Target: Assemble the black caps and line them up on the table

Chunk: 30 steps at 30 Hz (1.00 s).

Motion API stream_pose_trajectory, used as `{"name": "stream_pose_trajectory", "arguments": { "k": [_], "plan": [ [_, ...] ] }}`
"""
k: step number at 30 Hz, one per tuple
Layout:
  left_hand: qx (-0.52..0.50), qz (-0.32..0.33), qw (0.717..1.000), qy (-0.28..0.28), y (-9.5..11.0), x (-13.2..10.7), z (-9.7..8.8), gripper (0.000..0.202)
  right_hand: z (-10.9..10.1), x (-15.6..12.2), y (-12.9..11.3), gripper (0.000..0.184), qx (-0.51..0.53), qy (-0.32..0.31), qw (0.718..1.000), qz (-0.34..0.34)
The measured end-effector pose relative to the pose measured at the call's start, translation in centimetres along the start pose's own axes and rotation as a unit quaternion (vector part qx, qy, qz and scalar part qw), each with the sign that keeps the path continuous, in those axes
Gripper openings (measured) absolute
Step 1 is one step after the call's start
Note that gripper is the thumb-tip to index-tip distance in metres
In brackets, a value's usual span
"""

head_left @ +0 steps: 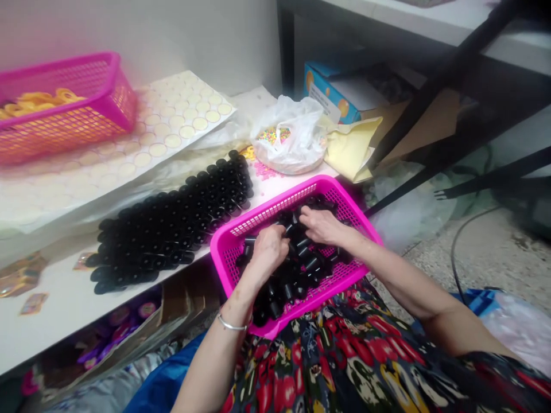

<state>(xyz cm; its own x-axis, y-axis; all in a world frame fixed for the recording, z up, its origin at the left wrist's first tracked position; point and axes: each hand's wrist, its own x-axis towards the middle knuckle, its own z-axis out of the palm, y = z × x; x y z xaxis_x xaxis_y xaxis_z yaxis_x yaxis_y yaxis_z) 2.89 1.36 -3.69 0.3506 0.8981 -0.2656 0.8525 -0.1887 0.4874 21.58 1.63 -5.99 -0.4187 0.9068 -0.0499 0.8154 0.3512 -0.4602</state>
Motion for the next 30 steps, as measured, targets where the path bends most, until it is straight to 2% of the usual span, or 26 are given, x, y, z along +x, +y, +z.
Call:
{"name": "stream_pose_trajectory", "arguments": {
  "k": [2, 4, 6, 9, 10, 12, 14, 17, 19, 22, 27, 30],
  "plan": [
    [0.024, 0.012, 1.000, -0.005, 0.2, 0.4, -0.1, 0.012, -0.9, -0.8, 0.8, 0.011, 0.126, 0.054, 0.990, 0.028],
    [0.032, 0.030, 0.999, -0.005, 0.6, 0.8, -0.1, 0.013, -1.7, -2.2, 1.6, 0.012, 0.246, 0.112, 0.960, 0.071],
    [0.035, 0.064, 0.997, -0.013, 1.5, 1.2, 0.2, 0.015, -2.3, -4.0, 2.2, 0.019, 0.375, 0.164, 0.906, 0.110],
    [0.067, 0.159, 0.983, -0.057, 3.4, 1.5, 1.3, 0.017, -2.5, -6.7, 2.4, 0.027, 0.567, 0.219, 0.781, 0.142],
    [0.090, 0.198, 0.974, -0.068, 4.1, 1.5, 1.8, 0.017, -2.4, -7.4, 2.4, 0.030, 0.604, 0.228, 0.748, 0.150],
    [0.143, 0.264, 0.951, -0.070, 5.5, 1.5, 3.1, 0.016, -1.9, -8.6, 2.2, 0.033, 0.651, 0.236, 0.703, 0.165],
    [0.191, 0.293, 0.935, -0.060, 6.4, 1.5, 4.4, 0.019, -1.3, -9.3, 2.1, 0.035, 0.677, 0.240, 0.673, 0.174],
    [0.230, 0.281, 0.930, -0.051, 7.0, 1.8, 5.7, 0.025, -0.7, -9.8, 2.2, 0.036, 0.701, 0.236, 0.651, 0.173],
    [0.238, 0.264, 0.933, -0.050, 6.8, 2.2, 5.7, 0.025, -0.7, -10.0, 2.3, 0.036, 0.710, 0.233, 0.642, 0.170],
    [0.221, 0.241, 0.944, -0.052, 5.6, 2.9, 4.6, 0.019, -1.1, -10.4, 2.6, 0.035, 0.716, 0.245, 0.632, 0.168],
    [0.115, 0.205, 0.970, -0.065, 2.9, 3.7, 2.4, 0.013, -1.6, -11.3, 3.3, 0.031, 0.723, 0.263, 0.617, 0.164],
    [0.092, 0.183, 0.976, -0.070, 2.4, 4.0, 1.9, 0.013, -1.5, -11.8, 3.6, 0.032, 0.723, 0.273, 0.611, 0.171]
  ]
}}
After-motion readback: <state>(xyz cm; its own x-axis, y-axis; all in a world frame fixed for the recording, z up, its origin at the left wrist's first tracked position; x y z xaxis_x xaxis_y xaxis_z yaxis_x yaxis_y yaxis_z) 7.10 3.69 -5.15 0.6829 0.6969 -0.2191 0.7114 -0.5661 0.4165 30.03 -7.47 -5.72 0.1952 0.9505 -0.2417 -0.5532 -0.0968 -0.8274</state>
